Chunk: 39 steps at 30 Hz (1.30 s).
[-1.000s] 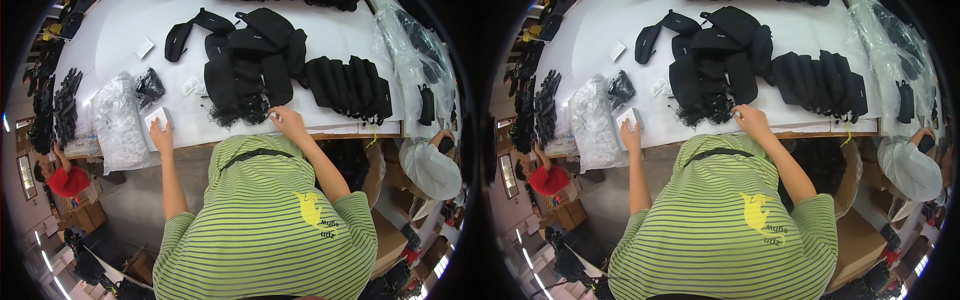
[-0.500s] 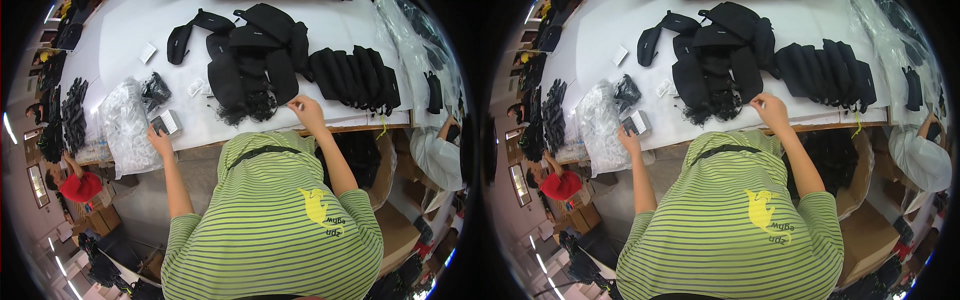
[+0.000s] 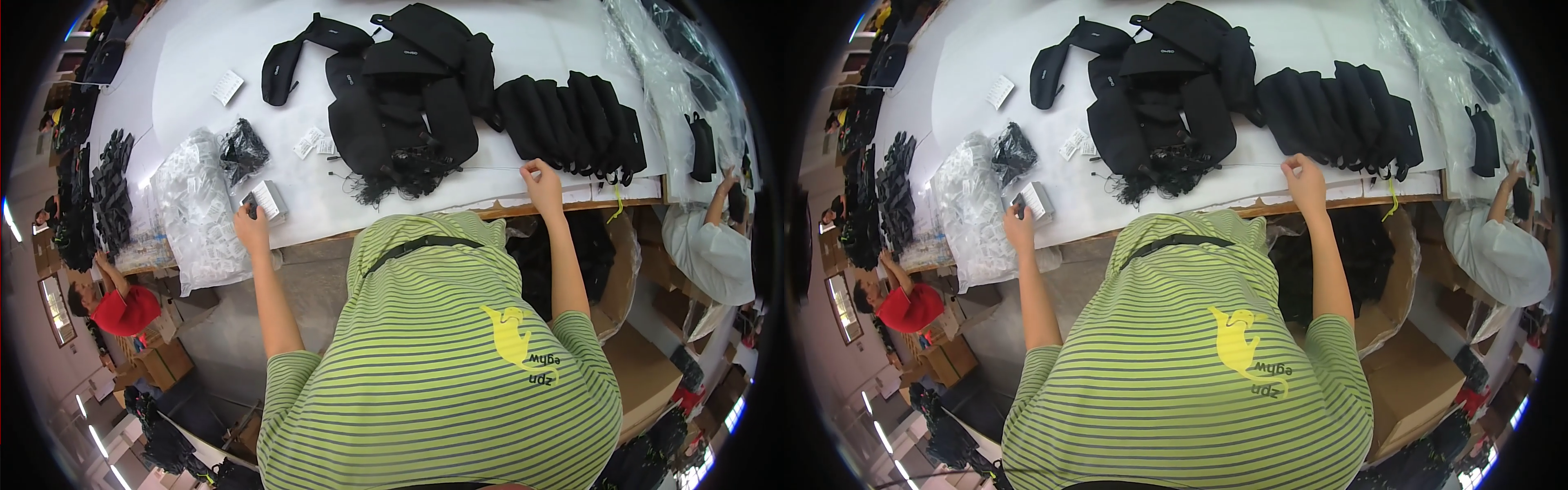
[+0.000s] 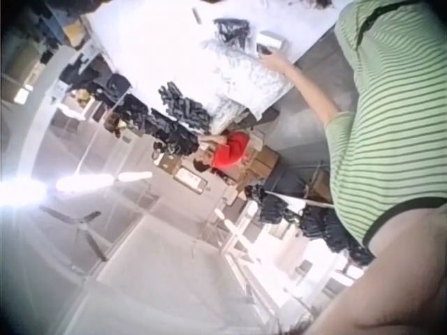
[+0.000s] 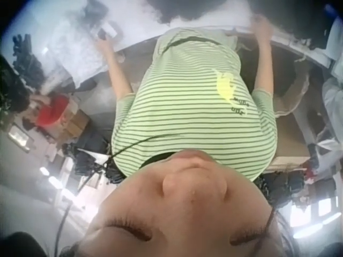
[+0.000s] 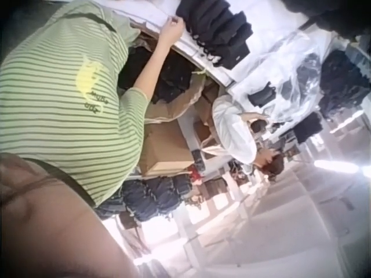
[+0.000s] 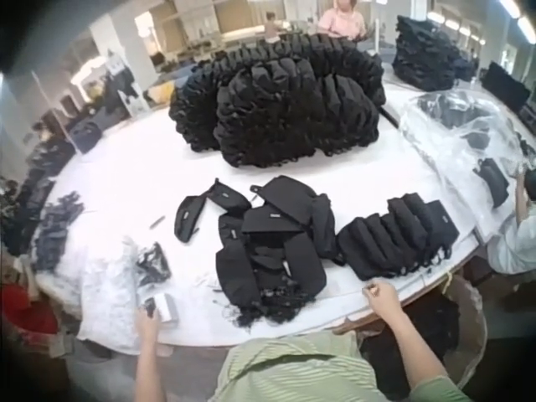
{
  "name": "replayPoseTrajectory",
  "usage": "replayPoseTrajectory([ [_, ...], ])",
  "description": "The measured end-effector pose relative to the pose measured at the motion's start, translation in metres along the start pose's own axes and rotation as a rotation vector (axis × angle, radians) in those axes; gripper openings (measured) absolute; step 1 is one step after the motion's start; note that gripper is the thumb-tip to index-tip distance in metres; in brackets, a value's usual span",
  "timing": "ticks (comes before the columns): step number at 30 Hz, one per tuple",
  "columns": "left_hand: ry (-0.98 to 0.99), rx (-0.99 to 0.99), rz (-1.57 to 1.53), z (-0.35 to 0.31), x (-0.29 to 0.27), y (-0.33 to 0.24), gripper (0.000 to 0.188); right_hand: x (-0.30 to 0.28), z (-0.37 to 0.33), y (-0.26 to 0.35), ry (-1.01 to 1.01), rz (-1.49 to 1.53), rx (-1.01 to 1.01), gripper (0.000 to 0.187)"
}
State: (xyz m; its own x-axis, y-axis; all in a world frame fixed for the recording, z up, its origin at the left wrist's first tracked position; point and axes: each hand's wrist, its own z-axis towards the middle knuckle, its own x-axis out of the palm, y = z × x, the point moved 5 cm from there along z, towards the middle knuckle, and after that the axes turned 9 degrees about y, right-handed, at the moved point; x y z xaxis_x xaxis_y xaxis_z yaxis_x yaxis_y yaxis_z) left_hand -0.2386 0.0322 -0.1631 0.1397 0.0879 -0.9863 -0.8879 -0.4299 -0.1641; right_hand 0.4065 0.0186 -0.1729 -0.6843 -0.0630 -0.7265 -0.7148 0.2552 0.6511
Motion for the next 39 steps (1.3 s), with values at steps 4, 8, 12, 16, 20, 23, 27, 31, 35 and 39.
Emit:
replayPoseTrajectory([
  [4, -0.002, -0.049, -0.093, 0.003, -0.019, 0.003, 0.028, -0.002, 0.004, 0.033, 0.331, 0.669, 0.109, 0.015],
  [8, -0.163, -0.115, -0.082, 0.002, -0.042, 0.005, 0.026, -0.017, -0.005, 0.1, 0.436, 0.999, -0.085, 0.017],
  [12, -0.226, -0.073, -0.231, 0.001, -0.06, -0.017, 0.028, -0.029, -0.009, 0.163, 0.5, 1.057, -0.243, 0.016],
  [16, -0.223, 0.083, -0.566, -0.006, -0.072, -0.053, 0.028, -0.04, -0.012, 0.226, 0.455, 0.831, -0.436, 0.011],
  [20, -0.096, 0.132, -0.946, -0.025, -0.075, -0.094, 0.026, -0.047, -0.019, 0.279, 0.454, 0.725, -0.64, 0.008],
  [23, -0.013, 0.155, -1.125, -0.048, -0.088, -0.139, 0.027, -0.027, -0.001, 0.29, 0.324, 0.369, -0.734, 0.006],
  [27, 0.12, 0.231, -1.223, -0.072, -0.086, -0.175, 0.026, -0.021, -0.012, 0.303, 0.433, 0.767, -0.643, 0.011],
  [31, 0.29, 0.271, -1.321, -0.088, -0.087, -0.204, 0.026, -0.006, -0.003, 0.299, 0.509, 0.84, -0.553, 0.007],
  [35, 0.399, 0.272, -1.384, -0.111, -0.11, -0.242, 0.03, -0.004, -0.022, 0.304, 0.542, 0.808, -0.587, 0.011],
  [39, 0.415, 0.385, -1.271, -0.127, -0.124, -0.26, 0.037, 0.006, -0.034, 0.294, 0.445, 0.772, -0.606, 0.029],
])
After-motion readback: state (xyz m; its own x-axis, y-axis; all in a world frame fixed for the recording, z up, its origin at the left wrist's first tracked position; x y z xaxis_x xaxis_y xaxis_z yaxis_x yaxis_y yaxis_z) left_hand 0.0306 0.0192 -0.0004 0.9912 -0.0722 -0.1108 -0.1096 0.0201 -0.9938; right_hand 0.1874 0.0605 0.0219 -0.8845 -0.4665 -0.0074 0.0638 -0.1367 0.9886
